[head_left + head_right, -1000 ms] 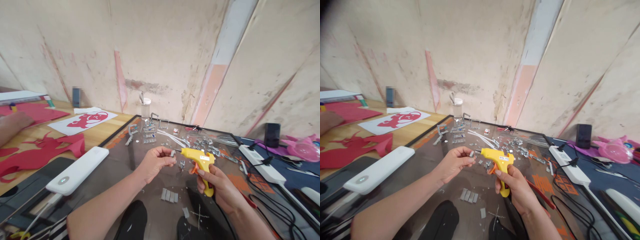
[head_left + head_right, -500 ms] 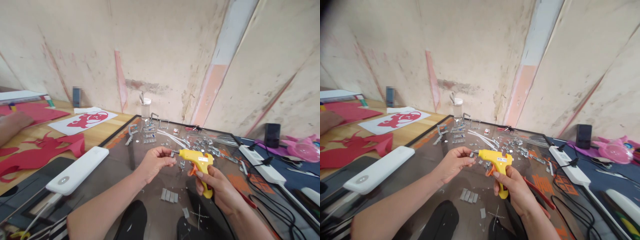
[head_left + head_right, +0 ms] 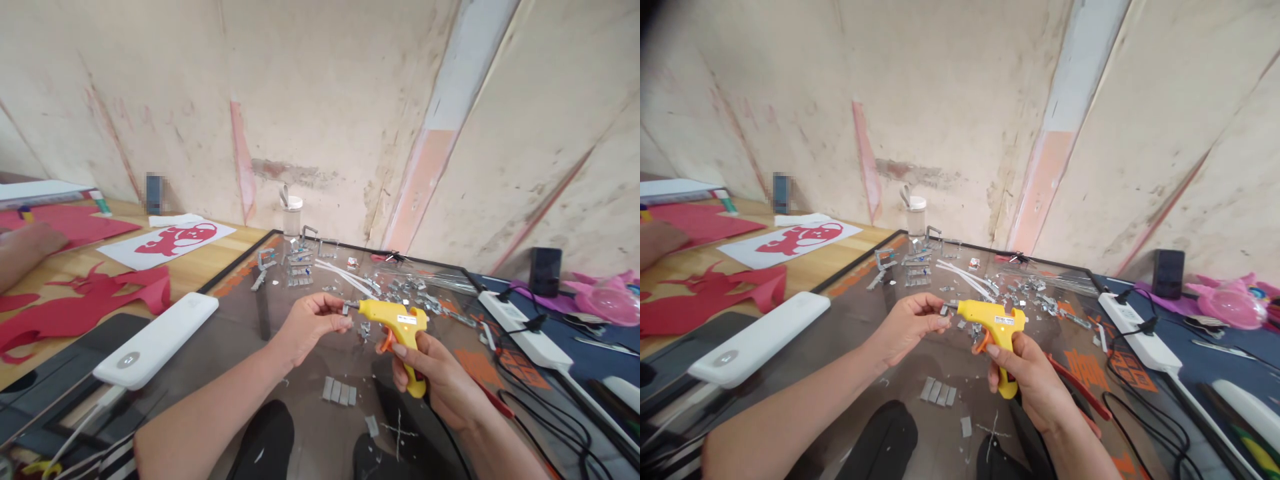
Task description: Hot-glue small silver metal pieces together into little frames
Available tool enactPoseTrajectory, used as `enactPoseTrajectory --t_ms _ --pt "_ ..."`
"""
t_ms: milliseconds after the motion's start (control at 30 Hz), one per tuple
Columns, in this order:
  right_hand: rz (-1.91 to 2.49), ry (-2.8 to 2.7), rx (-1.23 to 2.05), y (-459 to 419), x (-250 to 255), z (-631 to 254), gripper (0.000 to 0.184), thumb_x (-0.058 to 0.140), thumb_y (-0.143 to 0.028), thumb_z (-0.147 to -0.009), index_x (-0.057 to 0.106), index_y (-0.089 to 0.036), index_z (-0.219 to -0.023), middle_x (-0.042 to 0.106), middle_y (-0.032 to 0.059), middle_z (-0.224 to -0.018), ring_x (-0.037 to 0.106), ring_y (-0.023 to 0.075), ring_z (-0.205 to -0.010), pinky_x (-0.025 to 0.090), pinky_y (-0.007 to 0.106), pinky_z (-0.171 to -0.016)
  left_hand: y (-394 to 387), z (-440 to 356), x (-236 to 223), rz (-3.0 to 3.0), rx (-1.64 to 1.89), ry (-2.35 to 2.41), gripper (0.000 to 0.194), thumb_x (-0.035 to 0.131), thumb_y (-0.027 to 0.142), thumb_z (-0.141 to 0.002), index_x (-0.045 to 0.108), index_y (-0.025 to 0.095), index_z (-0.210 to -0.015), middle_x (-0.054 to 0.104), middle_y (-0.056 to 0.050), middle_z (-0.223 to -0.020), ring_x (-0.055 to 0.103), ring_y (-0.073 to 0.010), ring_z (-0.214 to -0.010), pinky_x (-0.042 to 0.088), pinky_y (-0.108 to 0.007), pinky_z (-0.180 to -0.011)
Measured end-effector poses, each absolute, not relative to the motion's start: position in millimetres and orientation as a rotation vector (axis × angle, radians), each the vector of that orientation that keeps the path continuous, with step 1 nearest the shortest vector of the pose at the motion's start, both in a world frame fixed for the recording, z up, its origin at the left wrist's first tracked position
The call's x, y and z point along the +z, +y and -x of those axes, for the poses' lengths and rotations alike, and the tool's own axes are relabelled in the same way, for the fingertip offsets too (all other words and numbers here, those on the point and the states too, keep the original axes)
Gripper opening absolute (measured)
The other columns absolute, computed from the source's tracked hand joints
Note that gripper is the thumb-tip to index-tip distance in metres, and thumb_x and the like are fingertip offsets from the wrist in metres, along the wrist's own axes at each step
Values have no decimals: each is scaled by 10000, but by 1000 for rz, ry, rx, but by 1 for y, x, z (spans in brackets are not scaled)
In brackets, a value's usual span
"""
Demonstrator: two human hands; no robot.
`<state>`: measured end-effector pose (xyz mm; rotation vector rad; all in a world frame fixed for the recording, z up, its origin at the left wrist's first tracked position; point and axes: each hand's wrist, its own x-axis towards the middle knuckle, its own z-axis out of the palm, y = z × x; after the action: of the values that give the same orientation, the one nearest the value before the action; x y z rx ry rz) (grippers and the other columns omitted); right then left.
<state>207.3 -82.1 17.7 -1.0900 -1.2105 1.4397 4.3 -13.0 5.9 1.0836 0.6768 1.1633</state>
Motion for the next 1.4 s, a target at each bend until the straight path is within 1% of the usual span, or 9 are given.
enactPoseTrajectory --t_ms 300,667,767,933,1133,1267,1400 --pt "1129 -1231 1417 -82 18 -208 340 684 -439 -723 584 -138 -843 543 -28 -490 469 98 -451 332 220 -472 -14 -5 9 -1107 1180 697 272 780 141 -530 613 118 -744 644 3 -665 584 -92 -568 490 -222 -571" --pt "1109 -1249 1422 -82 19 -208 306 673 -422 -745 605 -136 -832 542 -25 -476 465 101 -457 340 227 -489 -14 -3 8 -1146 1175 725 270 784 154 -550 611 120 -754 647 1 -675 586 -94 -581 494 -221 -579" --pt "1116 -1251 1417 -81 19 -208 322 678 -435 -734 609 -137 -836 551 -21 -497 462 102 -454 340 233 -491 -13 -3 8 -1153 1182 725 273 786 157 -550 612 123 -758 649 -1 -683 589 -97 -586 496 -226 -581" --pt "1143 -1252 1405 -82 19 -208 342 686 -457 -713 609 -140 -816 543 -24 -480 466 96 -447 339 223 -484 -12 -3 7 -1158 1184 737 280 790 168 -548 611 124 -758 643 5 -640 583 -97 -564 496 -229 -583" --pt "1139 -1255 1418 -83 16 -209 336 673 -438 -735 606 -129 -850 546 -24 -482 471 95 -451 336 220 -483 -13 -3 9 -1163 1189 755 265 783 155 -554 607 125 -749 632 17 -614 580 -91 -550 495 -222 -577" --pt "1146 -1259 1410 -82 16 -209 347 669 -446 -737 604 -121 -840 549 -18 -481 462 95 -440 312 224 -470 -14 -3 11 -1156 1200 761 271 789 155 -545 609 126 -746 631 20 -612 578 -91 -547 497 -225 -574" --pt "1144 -1272 1418 -82 17 -209 341 670 -447 -737 599 -130 -842 551 -19 -488 466 102 -449 323 230 -483 -14 -3 12 -1148 1201 765 266 786 149 -540 609 127 -736 620 26 -595 573 -92 -539 500 -225 -566"
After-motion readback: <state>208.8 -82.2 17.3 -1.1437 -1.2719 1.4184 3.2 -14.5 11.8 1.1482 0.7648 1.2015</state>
